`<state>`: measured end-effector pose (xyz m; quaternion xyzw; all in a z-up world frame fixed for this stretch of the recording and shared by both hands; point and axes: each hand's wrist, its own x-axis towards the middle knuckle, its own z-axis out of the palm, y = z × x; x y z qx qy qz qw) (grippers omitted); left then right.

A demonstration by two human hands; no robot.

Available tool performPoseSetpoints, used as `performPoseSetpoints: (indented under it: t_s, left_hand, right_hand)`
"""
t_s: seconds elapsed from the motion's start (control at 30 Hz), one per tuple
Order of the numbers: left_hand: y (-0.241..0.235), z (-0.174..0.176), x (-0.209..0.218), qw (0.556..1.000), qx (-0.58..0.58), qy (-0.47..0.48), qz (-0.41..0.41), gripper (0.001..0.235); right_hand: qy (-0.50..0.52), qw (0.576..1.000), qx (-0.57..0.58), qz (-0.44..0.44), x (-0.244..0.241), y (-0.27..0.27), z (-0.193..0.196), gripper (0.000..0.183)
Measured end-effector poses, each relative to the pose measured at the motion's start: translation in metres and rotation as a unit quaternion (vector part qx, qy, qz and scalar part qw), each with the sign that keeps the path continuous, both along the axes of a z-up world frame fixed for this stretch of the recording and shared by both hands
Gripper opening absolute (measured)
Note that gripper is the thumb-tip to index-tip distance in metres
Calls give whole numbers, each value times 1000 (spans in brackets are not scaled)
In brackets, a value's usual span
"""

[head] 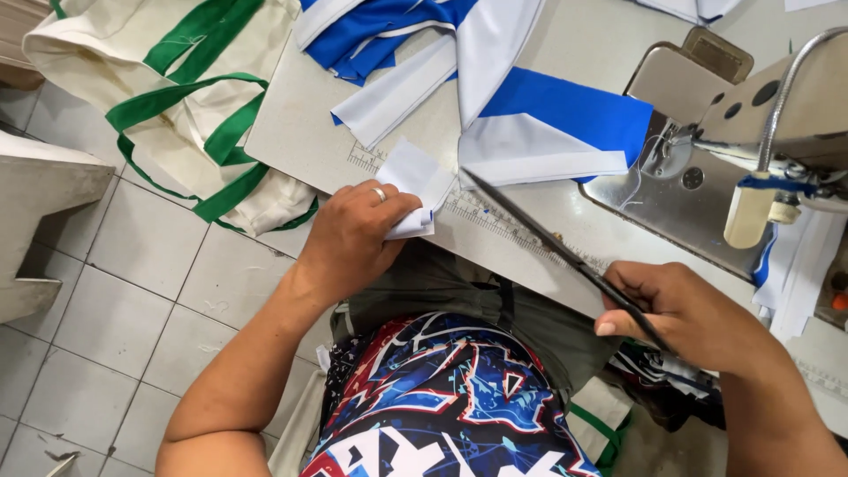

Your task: Cutting fabric pieces into strips using scissors on a workbench in a sewing factory.

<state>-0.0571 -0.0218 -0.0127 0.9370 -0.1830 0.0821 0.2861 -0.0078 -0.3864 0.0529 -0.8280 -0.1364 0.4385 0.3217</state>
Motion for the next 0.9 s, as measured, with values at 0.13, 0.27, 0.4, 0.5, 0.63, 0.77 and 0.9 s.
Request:
performPoseSetpoints:
  t_s: [0.13,0.27,0.4,0.5,0.63,0.77,0.9]
  left_hand:
    - [10,3,3,999,-29,10,-45,24]
    - [20,9,3,999,-27,27,-5,29]
    - [5,-3,8,995,8,-6,96,35]
    - [-2,-7,7,990,40,-26,134,57]
    - [-2,-1,6,993,20,18,119,27]
    - [10,4,-3,987,-40,32,155,31]
    - [10,7,-20,973,-86,52,207,17]
  right_hand:
    - [-36,998,-48,-19,3,-22,7,46]
    - [-49,979,-180,-84,6,-49,7,28]
    - [-36,968,-238,-70,-13,-45,6,39]
    - [30,978,-187,-83,-40,-34,3,41]
    - [115,976,-182,40,-56,-10,9,41]
    - [120,987,-101,21,-52,-14,8,48]
    - [43,998,-34,-24,-36,-8,5,37]
